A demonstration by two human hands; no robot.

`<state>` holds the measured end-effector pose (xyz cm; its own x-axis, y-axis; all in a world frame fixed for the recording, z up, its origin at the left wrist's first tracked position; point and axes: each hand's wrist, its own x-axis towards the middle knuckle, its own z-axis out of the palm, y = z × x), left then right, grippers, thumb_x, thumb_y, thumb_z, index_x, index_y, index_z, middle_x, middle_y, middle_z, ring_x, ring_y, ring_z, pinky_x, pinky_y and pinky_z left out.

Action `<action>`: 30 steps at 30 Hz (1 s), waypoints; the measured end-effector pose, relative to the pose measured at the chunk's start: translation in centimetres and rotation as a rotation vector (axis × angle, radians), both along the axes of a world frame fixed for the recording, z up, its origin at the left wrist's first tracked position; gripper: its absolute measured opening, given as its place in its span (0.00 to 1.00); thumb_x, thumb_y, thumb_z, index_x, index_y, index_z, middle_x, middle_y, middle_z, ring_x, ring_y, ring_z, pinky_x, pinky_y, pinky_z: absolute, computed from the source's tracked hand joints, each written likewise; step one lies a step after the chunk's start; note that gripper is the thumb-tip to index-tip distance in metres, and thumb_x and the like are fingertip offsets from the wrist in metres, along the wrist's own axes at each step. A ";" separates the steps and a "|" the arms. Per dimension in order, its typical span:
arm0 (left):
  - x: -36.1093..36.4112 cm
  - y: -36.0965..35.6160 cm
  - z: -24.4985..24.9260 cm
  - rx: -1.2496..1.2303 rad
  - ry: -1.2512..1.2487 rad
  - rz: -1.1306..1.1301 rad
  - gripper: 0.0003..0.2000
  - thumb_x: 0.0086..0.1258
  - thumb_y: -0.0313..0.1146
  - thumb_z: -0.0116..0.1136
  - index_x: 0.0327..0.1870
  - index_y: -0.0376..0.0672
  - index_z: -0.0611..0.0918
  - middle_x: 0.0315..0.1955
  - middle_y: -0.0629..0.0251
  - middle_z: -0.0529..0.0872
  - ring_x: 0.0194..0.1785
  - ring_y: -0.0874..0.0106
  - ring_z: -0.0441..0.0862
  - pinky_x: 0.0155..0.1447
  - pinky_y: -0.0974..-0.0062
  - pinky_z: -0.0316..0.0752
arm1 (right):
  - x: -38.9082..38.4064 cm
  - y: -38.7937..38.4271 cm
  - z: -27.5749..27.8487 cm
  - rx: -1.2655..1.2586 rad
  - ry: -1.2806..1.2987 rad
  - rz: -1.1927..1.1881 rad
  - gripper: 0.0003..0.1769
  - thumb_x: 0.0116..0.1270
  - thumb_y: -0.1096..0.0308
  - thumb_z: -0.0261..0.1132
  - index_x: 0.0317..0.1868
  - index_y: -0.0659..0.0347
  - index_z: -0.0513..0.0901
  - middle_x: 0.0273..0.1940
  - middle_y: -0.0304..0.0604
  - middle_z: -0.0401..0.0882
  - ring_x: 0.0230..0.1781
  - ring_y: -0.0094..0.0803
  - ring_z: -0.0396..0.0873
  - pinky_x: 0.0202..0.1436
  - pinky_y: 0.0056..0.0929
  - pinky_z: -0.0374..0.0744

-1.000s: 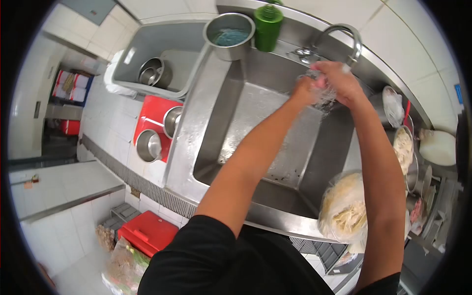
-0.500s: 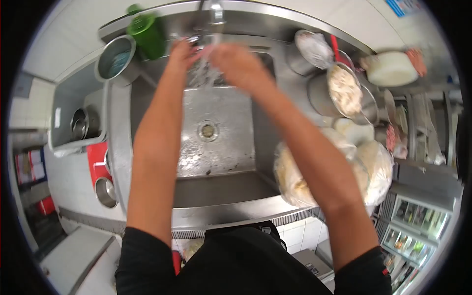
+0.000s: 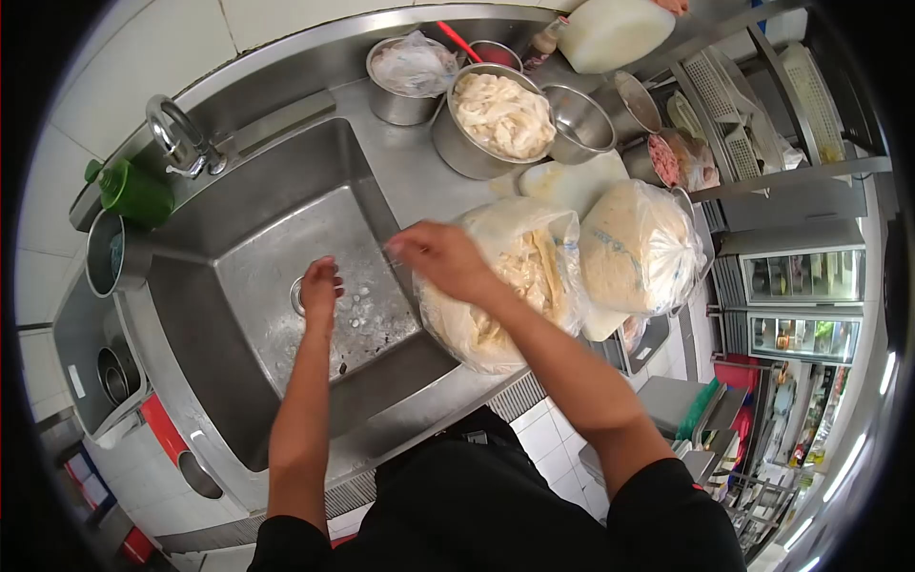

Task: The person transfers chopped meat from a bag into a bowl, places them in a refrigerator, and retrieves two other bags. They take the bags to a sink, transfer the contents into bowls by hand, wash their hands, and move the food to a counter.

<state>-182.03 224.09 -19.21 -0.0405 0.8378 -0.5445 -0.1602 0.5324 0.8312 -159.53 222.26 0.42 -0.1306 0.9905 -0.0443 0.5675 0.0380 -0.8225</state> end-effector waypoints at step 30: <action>22.4 5.6 24.8 0.830 0.627 -0.637 0.10 0.63 0.35 0.58 0.37 0.41 0.88 0.56 0.54 0.80 0.57 0.60 0.79 0.59 0.69 0.71 | 18.6 -12.2 5.9 -0.143 0.438 -0.273 0.06 0.71 0.69 0.58 0.40 0.64 0.73 0.28 0.39 0.78 0.22 0.22 0.76 0.26 0.23 0.75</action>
